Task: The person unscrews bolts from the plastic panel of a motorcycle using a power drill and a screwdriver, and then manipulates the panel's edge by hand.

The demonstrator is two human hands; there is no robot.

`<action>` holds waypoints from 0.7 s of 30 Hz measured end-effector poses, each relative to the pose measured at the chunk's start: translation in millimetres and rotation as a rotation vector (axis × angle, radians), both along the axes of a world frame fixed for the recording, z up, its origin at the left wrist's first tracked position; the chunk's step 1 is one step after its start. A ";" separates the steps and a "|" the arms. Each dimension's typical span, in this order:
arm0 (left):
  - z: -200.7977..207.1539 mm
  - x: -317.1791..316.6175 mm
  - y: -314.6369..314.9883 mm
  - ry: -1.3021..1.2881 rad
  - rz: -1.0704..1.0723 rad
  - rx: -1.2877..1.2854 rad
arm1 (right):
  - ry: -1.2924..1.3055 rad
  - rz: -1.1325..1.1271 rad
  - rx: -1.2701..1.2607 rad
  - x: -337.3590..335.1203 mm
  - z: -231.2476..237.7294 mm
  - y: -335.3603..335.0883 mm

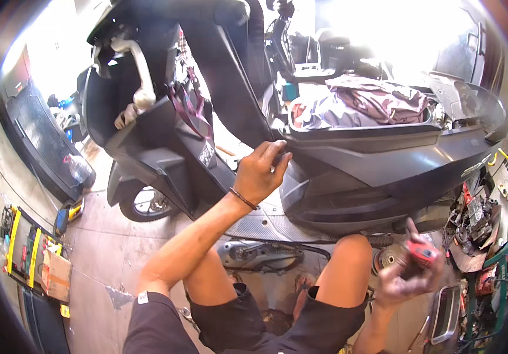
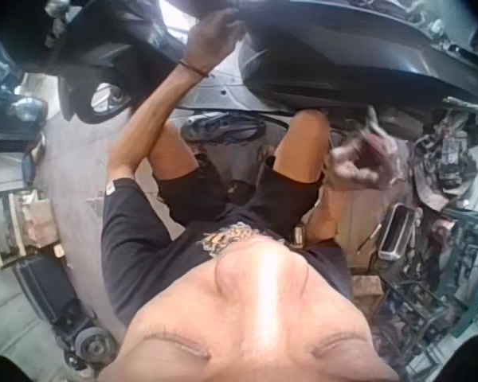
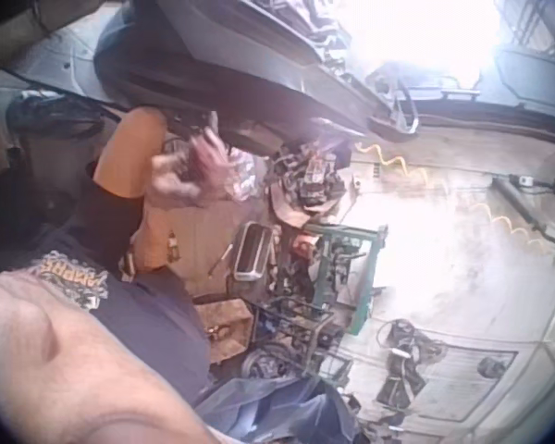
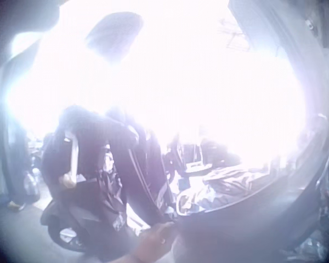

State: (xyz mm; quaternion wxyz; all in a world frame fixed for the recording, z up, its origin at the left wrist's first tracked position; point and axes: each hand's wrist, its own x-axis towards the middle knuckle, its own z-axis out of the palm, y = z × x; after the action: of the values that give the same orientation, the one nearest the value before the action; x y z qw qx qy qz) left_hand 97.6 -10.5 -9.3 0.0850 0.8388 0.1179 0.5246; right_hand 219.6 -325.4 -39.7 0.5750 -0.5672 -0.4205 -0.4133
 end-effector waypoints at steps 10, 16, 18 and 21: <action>-11.9 -5.6 17.9 0.125 -0.091 -0.190 | -0.752 0.616 -0.342 -61.6 54.3 197.7; -11.9 -17.2 27.3 0.054 -0.296 -0.125 | -0.620 0.570 -0.280 -47.4 28.5 209.6; -14.9 -8.7 28.0 -0.044 -0.244 -0.025 | -0.594 0.619 -0.262 -49.0 18.4 204.7; -31.3 -2.3 39.1 -0.076 -0.110 0.113 | -0.611 0.692 -0.221 -52.9 18.7 202.8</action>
State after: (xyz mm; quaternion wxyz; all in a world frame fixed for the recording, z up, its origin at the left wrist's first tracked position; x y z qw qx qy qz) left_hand 95.2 28.7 -40.6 0.0705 0.8271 0.0384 0.5563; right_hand 166.7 -122.6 -21.0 0.4651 -0.3041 -0.7762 -0.2979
